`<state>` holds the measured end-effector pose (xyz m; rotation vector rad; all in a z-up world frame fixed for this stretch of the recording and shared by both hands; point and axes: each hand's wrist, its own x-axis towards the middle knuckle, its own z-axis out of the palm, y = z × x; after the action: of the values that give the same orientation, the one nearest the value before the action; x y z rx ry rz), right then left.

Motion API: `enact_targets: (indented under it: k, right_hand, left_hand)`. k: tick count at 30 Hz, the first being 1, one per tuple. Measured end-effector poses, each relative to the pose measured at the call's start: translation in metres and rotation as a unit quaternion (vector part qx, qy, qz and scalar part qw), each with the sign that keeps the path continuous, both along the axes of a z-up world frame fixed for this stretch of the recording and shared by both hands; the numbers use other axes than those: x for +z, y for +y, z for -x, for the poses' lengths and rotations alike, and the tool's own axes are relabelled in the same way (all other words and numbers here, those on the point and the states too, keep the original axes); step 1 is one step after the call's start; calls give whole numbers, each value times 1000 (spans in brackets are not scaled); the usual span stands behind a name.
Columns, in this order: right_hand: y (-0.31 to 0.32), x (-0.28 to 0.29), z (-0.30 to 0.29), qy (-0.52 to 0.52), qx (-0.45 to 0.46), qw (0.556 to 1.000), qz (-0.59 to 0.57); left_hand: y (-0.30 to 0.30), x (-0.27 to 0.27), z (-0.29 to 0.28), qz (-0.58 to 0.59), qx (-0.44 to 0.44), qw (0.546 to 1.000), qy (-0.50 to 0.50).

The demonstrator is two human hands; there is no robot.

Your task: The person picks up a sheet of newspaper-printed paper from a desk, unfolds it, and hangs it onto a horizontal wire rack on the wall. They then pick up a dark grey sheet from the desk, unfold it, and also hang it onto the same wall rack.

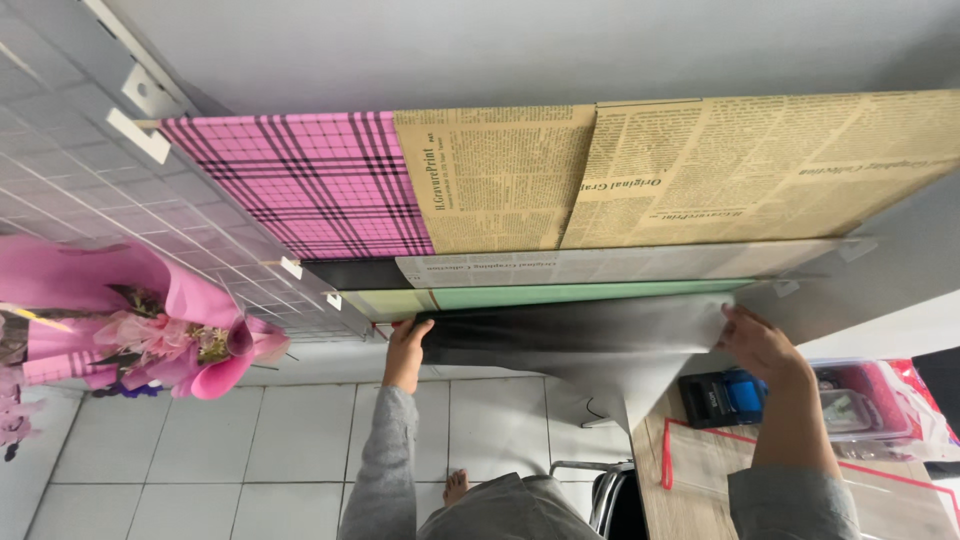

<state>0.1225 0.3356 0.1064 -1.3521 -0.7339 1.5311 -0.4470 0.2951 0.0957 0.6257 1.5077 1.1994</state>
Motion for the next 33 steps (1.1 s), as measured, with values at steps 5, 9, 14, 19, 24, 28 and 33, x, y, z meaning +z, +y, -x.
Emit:
enact_targets:
  k: [5, 9, 14, 19, 24, 28, 33]
  right_hand:
    - [-20, -40, 11, 104, 100, 988, -47]
    - [-18, -49, 35, 20, 72, 997, -28]
    - [-2, -42, 50, -40, -13, 999, -23]
    - [-15, -4, 47, -216, -54, 973, 61]
    - [-15, 1, 30, -88, 165, 982, 17]
    - [-18, -5, 26, -79, 83, 993, -11]
    - [-29, -26, 26, -97, -19, 995, -20]
  left_hand:
    - [2, -12, 23, -17, 79, 997, -12]
    - [-9, -19, 45, 3, 124, 992, 17]
    - [-25, 0, 54, 74, 84, 992, 50]
    - [-45, 13, 44, -56, -94, 993, -33]
    - [-33, 13, 41, -85, -36, 996, -13]
    - [-33, 1, 54, -71, -81, 993, 46]
    - [-39, -3, 40, -32, -134, 988, 74]
